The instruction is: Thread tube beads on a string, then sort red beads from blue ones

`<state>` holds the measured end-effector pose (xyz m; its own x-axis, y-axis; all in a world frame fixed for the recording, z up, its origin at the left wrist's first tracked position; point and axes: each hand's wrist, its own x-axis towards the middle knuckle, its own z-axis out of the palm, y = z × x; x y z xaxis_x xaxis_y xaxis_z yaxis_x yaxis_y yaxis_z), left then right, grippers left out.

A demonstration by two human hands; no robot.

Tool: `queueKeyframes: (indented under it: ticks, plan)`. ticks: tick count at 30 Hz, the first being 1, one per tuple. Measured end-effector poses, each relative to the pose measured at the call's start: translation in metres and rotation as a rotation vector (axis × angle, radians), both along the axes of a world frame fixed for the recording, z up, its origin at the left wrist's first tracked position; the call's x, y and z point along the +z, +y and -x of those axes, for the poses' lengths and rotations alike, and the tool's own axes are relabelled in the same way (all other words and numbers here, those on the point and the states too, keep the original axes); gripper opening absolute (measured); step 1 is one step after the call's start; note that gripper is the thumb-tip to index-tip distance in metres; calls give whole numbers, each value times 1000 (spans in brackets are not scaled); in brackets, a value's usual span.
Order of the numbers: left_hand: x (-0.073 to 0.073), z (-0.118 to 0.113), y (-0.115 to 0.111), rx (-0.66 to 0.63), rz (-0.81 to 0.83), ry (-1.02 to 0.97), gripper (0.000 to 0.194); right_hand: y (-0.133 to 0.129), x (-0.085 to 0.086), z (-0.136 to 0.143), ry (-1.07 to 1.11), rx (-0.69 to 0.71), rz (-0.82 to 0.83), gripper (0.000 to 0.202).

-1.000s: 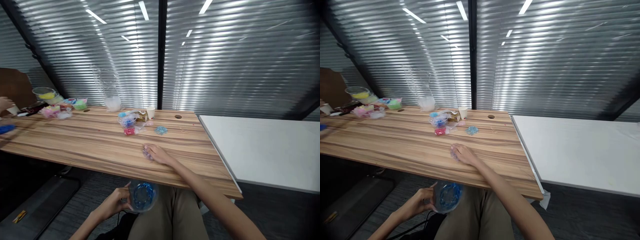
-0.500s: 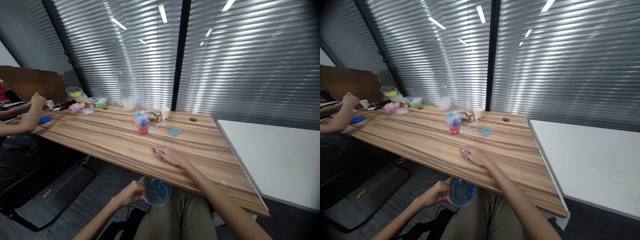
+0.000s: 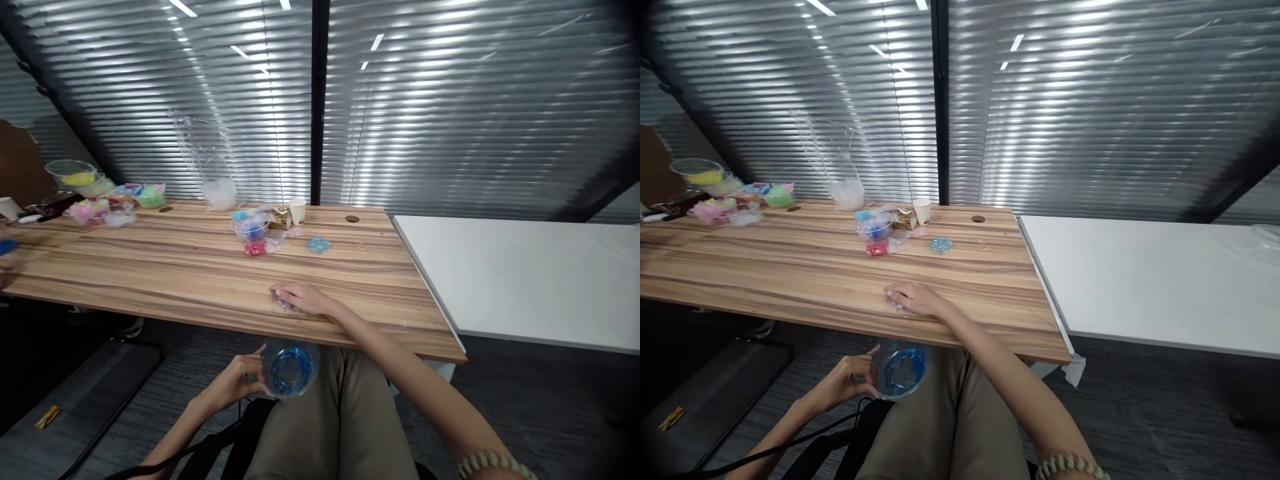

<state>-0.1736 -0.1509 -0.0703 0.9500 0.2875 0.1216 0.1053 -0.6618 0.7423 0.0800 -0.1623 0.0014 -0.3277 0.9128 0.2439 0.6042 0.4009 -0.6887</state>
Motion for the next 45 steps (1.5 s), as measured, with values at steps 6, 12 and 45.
queueKeyframes:
  ticks: [6, 12, 45]
  plan:
    - [-1, -10, 5, 22, -19, -11, 30, -5, -2, 5, -1, 34, -5, 47]
    - [1, -9, 8, -3, -31, -24, 25, -24, 3, 16, 34, 137, -29, 44]
    - [15, 14, 13, 96, 4, 48, 25, -53, 5, 67, 151, 121, -65, 46]
